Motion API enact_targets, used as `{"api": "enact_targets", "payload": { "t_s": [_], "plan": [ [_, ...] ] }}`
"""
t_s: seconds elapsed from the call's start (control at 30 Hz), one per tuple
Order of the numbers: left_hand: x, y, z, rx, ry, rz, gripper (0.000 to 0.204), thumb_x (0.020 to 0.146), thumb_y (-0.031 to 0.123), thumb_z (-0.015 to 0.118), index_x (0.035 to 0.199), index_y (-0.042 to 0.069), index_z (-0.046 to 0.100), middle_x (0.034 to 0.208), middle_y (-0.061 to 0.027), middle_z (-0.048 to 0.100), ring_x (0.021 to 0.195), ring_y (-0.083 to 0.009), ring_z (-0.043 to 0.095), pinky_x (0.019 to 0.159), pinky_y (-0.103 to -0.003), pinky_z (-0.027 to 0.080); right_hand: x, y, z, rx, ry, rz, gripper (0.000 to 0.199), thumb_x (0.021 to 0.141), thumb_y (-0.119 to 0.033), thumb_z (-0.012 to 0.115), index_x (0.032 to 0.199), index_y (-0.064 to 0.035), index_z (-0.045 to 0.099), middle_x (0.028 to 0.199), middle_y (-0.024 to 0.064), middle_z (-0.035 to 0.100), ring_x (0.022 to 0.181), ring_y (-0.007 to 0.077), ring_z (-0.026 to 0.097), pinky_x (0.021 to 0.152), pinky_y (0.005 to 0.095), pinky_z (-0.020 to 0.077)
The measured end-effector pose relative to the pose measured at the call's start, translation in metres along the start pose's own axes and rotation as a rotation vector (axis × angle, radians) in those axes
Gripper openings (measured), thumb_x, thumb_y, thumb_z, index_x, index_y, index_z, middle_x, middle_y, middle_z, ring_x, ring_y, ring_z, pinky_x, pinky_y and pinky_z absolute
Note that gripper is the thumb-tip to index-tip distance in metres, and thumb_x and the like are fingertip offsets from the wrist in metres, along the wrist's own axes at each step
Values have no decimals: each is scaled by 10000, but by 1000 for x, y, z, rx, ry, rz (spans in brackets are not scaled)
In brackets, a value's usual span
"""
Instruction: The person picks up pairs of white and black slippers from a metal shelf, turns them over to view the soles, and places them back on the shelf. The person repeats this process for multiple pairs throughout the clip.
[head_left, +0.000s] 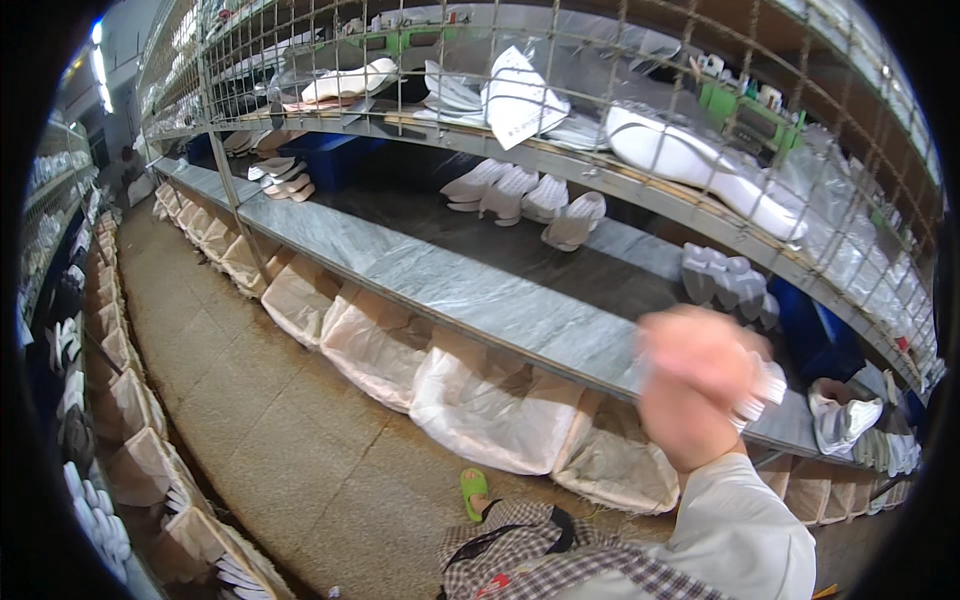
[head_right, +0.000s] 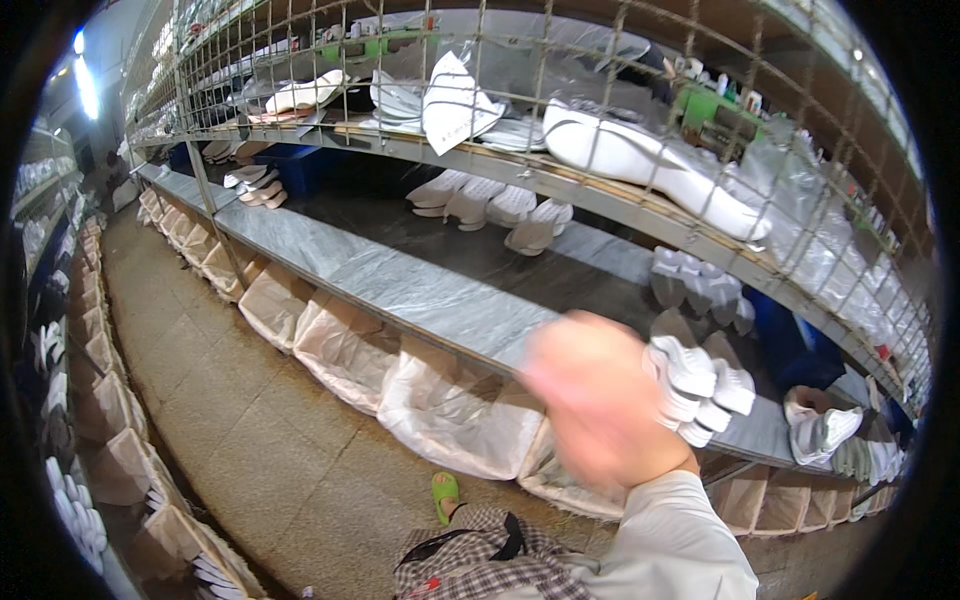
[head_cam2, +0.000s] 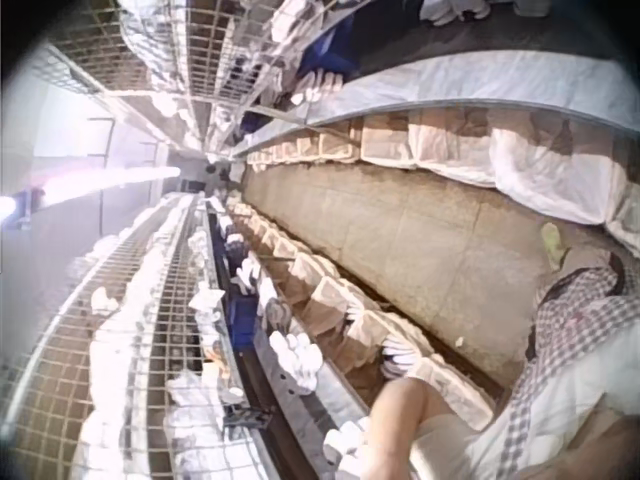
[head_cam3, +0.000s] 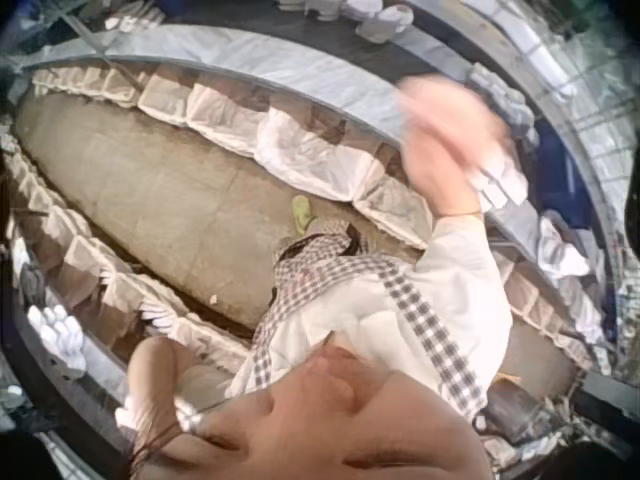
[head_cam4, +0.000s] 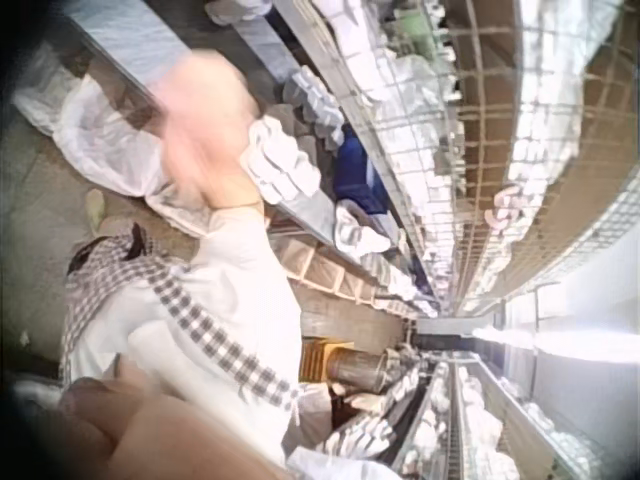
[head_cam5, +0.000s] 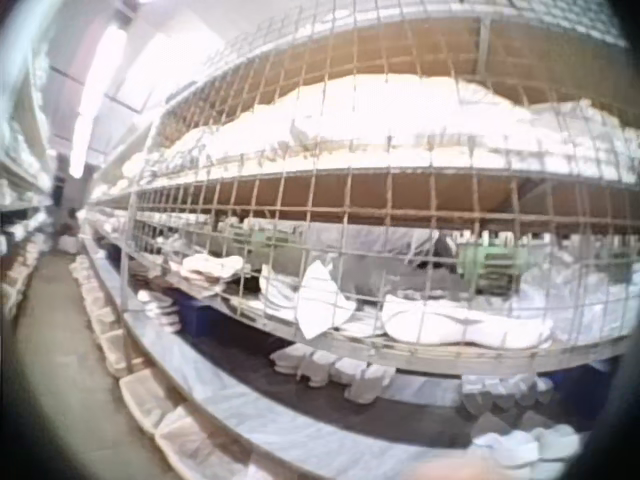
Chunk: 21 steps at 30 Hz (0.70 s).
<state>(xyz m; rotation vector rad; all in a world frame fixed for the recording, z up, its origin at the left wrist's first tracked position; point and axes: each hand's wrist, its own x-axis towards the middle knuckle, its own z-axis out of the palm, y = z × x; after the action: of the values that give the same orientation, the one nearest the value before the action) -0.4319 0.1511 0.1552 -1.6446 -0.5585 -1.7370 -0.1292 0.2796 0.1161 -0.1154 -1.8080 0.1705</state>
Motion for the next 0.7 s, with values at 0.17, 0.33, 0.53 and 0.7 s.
{"api": "enact_targets", "payload": {
  "t_s": [0.17, 0.33, 0.53, 0.7],
  "plan": [
    [-50, -33, -17, 415, -101, -188, 294, 869, 99, 575, 1143, 9, 516, 991, -153, 573, 787, -240, 572, 720, -322, 519, -137, 265, 12, -133, 344, 988, 436, 818, -73, 619, 1221, -3, 469, 1096, 87, 562, 931, 153, 541, 836, 300, 457],
    [-182, -76, 1, 614, -457, -1010, 402, 854, 30, 590, 1228, 25, 443, 1084, -156, 540, 862, -238, 559, 780, -323, 504, -213, 459, -54, -141, 599, 1482, 739, 799, -301, 668, 1399, -107, 282, 1143, 77, 513, 843, 172, 509, 614, 334, 447],
    [-324, -140, 51, 189, -731, -1614, 640, 836, 125, 625, 1371, 39, 284, 1339, -189, 397, 1171, -319, 453, 967, -397, 403, -242, 585, -117, 367, 946, 1345, 492, 846, -213, 604, 1287, -80, 432, 1116, 84, 529, 896, 203, 510, 745, 349, 472],
    [-350, -181, 104, 177, -1098, -1373, 593, 784, 140, 693, 1278, -2, 397, 1242, -221, 445, 1107, -334, 522, 908, -405, 447, -241, 546, -111, 487, 1183, 1300, 460, 847, -160, 577, 1258, -8, 439, 1181, 123, 518, 1020, 234, 504, 866, 372, 448]
  ]
}}
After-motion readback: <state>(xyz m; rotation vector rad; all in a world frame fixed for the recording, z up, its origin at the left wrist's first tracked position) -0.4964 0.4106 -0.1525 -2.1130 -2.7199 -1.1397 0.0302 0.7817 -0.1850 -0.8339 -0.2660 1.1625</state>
